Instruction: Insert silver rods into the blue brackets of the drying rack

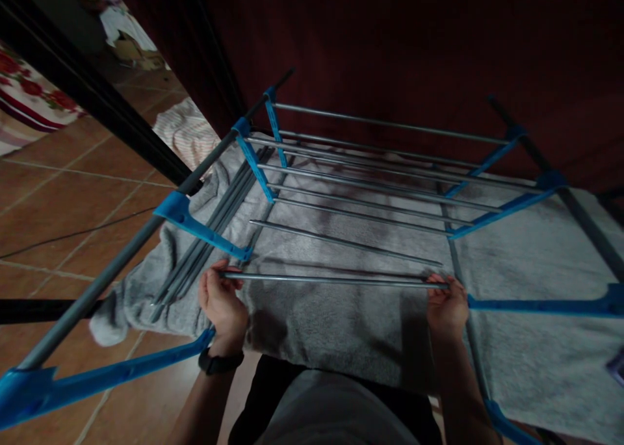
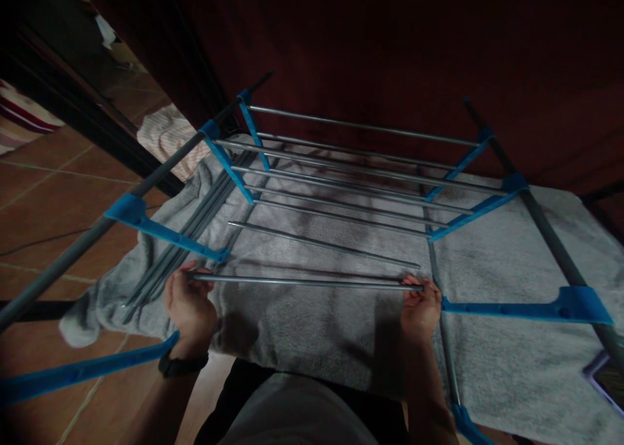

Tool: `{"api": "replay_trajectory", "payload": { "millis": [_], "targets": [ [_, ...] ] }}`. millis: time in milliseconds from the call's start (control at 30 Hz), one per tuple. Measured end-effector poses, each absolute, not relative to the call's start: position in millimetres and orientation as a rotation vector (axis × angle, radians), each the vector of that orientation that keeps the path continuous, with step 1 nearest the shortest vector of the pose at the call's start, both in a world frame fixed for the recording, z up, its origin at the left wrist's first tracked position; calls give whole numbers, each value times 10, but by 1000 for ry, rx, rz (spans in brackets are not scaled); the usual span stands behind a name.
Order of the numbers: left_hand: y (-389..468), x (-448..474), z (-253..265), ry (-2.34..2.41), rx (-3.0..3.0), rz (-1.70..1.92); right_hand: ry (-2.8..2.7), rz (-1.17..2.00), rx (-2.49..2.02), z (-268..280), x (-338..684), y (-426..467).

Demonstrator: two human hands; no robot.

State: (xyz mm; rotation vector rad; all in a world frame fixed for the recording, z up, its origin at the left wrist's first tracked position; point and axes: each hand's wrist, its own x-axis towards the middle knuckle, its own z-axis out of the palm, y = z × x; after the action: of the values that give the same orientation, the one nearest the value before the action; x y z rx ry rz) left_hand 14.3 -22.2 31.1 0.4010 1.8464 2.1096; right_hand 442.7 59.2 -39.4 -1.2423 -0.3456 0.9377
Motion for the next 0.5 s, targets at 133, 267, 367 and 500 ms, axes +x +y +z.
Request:
{"api": "replay_trajectory", "payload": {
  "millis": [133,267,367,500],
  "targets": [
    [-214,235,496,1829,464,2133,-322,960,-1232,-410,4459,598],
    [-210,284,652,1800,552,2200,-326,977,-1209,-430,4474,602],
    [-216,307,757,1774,607,2207,-329,985,-1195,-432,4472,602],
    [-220,346,876,1723,713,2195,-325,980,-1191,-415,4458,602]
  ]
}}
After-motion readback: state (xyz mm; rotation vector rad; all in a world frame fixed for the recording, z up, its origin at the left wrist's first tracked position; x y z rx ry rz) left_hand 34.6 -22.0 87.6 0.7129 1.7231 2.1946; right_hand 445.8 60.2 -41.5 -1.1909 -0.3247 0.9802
